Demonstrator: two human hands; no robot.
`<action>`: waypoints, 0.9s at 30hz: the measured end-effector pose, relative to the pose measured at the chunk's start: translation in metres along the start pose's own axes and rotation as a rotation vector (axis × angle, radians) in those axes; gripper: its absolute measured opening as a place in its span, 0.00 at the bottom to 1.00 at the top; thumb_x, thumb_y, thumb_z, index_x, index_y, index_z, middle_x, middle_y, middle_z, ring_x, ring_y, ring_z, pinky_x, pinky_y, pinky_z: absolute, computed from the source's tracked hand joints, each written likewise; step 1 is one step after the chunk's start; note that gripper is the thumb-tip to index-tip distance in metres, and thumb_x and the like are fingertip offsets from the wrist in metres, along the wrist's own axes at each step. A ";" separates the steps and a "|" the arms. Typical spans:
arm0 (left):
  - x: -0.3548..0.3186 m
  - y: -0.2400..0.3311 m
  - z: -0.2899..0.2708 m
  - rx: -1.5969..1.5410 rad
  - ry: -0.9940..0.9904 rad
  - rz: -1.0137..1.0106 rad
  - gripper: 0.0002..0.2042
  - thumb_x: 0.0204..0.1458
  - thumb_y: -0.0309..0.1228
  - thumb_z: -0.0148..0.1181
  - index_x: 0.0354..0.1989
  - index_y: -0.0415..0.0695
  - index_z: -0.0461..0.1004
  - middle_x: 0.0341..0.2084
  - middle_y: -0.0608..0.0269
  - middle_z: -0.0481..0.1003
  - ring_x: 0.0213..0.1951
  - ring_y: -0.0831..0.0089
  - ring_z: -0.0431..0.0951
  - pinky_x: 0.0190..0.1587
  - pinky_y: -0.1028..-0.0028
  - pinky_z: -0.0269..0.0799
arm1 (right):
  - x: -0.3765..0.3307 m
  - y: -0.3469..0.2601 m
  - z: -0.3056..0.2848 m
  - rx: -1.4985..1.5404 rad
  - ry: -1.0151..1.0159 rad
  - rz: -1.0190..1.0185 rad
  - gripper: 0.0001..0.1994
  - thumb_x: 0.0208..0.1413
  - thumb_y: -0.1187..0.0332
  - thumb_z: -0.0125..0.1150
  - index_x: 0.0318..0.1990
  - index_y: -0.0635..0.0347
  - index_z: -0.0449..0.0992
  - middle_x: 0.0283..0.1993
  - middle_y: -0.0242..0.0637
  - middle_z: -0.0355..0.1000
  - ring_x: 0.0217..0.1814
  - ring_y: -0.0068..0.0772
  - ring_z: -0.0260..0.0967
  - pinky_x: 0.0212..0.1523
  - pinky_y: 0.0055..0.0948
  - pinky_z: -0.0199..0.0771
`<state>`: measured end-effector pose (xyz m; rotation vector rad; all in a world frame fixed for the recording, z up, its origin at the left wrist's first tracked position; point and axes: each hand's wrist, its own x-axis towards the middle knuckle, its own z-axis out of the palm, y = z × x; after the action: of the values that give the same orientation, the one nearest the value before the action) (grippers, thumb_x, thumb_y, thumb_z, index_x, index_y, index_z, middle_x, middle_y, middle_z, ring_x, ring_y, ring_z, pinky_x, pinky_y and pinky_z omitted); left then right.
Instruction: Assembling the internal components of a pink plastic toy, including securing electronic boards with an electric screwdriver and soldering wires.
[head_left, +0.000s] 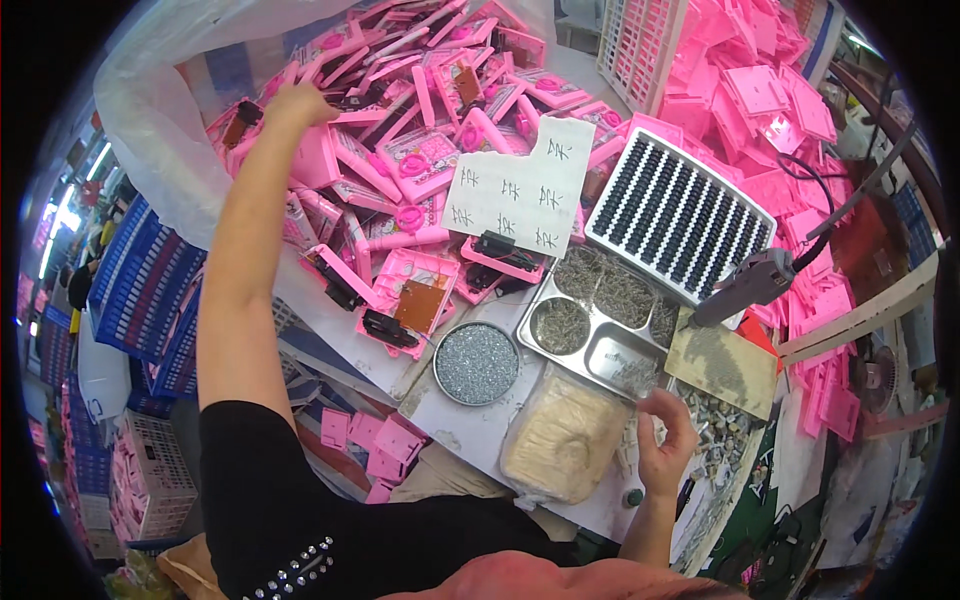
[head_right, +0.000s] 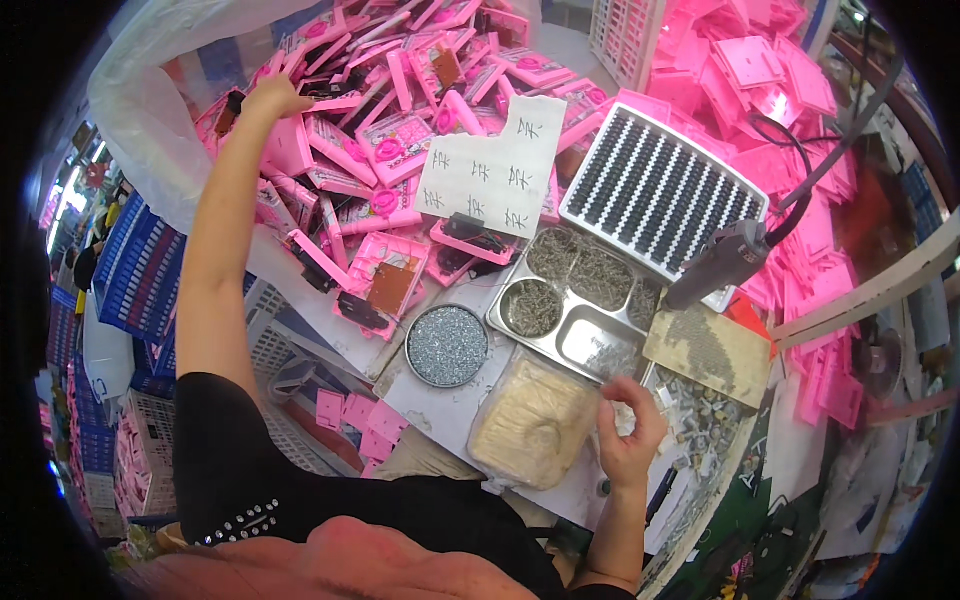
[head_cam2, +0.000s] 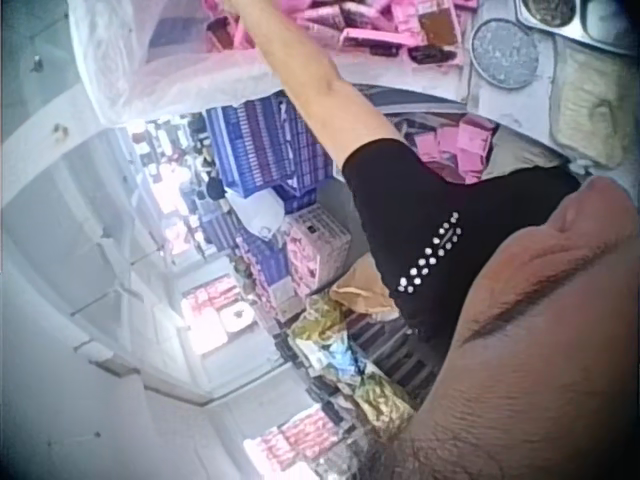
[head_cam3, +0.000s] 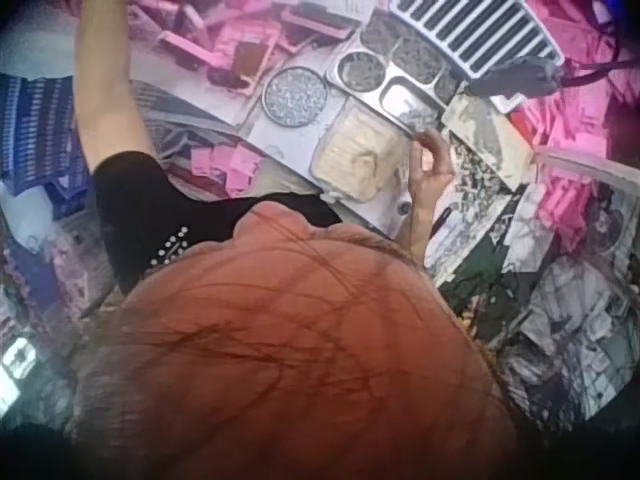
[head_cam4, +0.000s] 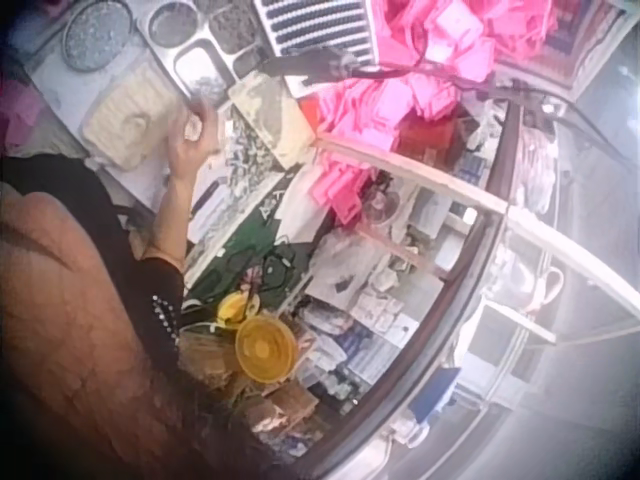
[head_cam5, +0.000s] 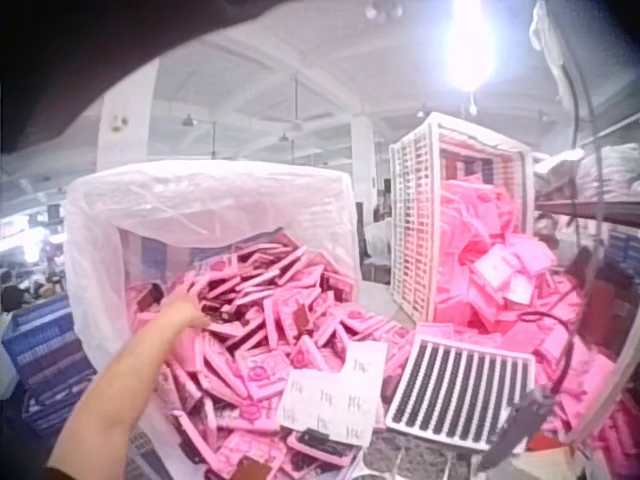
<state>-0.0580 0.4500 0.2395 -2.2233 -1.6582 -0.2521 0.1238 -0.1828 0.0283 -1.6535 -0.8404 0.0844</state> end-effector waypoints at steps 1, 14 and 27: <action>0.016 -0.014 0.002 -0.036 -0.150 -0.020 0.23 0.55 0.39 0.65 0.56 0.40 0.77 0.54 0.48 0.77 0.48 0.52 0.82 0.49 0.55 0.78 | 0.002 0.000 0.004 -0.019 -0.047 -0.015 0.15 0.55 0.77 0.66 0.51 0.65 0.79 0.41 0.39 0.80 0.43 0.30 0.78 0.49 0.30 0.76; -0.007 0.041 0.021 0.352 0.139 0.319 0.13 0.60 0.32 0.56 0.48 0.48 0.85 0.53 0.59 0.81 0.60 0.62 0.77 0.59 0.43 0.67 | -0.007 -0.016 0.010 -0.108 -0.153 -0.118 0.11 0.53 0.76 0.68 0.44 0.62 0.82 0.34 0.38 0.80 0.34 0.32 0.79 0.39 0.29 0.77; -0.057 0.009 -0.107 -0.174 0.318 0.492 0.09 0.53 0.28 0.59 0.41 0.44 0.82 0.43 0.47 0.79 0.47 0.47 0.79 0.50 0.56 0.74 | 0.003 -0.035 0.051 0.316 -0.412 0.109 0.10 0.61 0.72 0.65 0.48 0.65 0.82 0.36 0.40 0.82 0.37 0.33 0.81 0.43 0.28 0.79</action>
<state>-0.0595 0.3559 0.3165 -2.4745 -0.9231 -0.5972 0.0847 -0.1377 0.0462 -1.3984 -0.9850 0.6205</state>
